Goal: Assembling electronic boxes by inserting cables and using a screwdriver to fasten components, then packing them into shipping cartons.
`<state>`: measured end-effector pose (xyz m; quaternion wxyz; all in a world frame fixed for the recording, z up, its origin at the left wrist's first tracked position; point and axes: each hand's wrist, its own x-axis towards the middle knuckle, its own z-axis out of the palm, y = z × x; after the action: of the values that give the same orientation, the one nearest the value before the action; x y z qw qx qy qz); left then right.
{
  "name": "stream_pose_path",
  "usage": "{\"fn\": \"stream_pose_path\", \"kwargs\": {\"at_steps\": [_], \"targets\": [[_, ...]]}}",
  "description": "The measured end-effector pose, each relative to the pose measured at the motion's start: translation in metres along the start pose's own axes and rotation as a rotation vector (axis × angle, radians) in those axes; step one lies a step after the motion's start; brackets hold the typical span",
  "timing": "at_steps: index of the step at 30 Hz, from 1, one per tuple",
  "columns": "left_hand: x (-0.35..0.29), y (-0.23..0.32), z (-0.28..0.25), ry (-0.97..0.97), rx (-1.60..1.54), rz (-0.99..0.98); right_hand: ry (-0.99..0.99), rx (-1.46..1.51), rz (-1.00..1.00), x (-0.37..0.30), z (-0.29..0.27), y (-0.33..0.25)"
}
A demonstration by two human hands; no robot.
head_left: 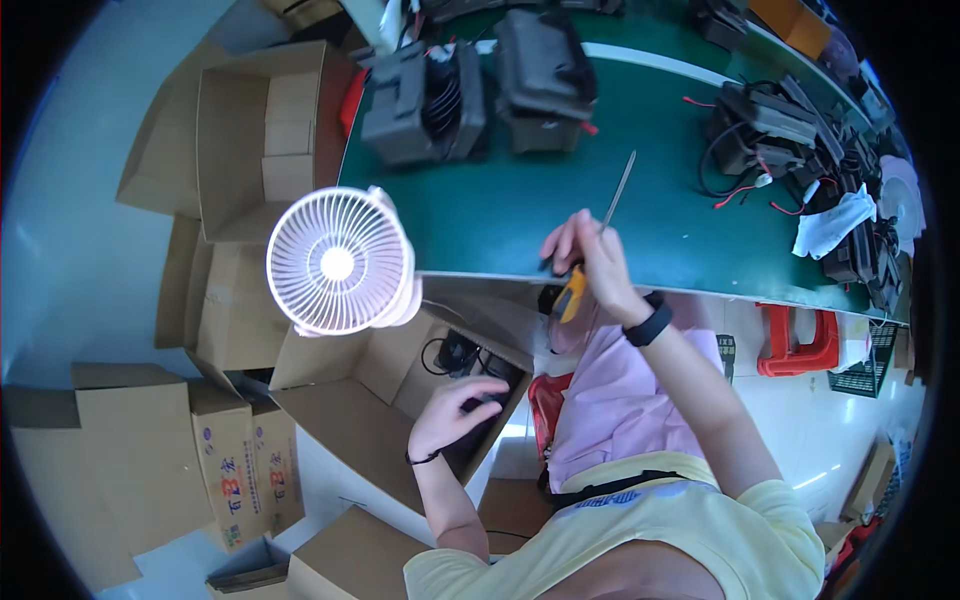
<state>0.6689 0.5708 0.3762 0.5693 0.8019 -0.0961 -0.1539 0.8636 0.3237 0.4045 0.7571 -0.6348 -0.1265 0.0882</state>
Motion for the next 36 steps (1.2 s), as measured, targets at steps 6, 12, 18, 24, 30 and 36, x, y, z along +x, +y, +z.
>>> {"fn": "stream_pose_path", "kwargs": {"at_steps": [6,12,18,24,30,36], "targets": [[0.145,0.091,0.000,0.667,-0.063,0.284,-0.043,0.375,0.074,-0.029,-0.039,-0.011],[0.286,0.112,-0.010,0.711,0.595,0.251,0.045,0.334,0.099,-0.078,-0.115,-0.034],[0.274,0.136,0.050,0.839,0.727,0.151,0.190,0.048,0.240,-0.107,-0.153,-0.054],[0.194,0.188,0.165,0.287,0.337,0.322,0.377,0.105,0.073,-0.115,-0.159,-0.062],[0.218,0.202,0.108,0.800,0.847,0.644,0.441,-0.016,0.016,-0.111,-0.185,-0.062],[0.253,0.203,0.072,0.510,0.897,0.777,0.392,-0.033,-0.020,-0.104,-0.184,-0.057]]}}
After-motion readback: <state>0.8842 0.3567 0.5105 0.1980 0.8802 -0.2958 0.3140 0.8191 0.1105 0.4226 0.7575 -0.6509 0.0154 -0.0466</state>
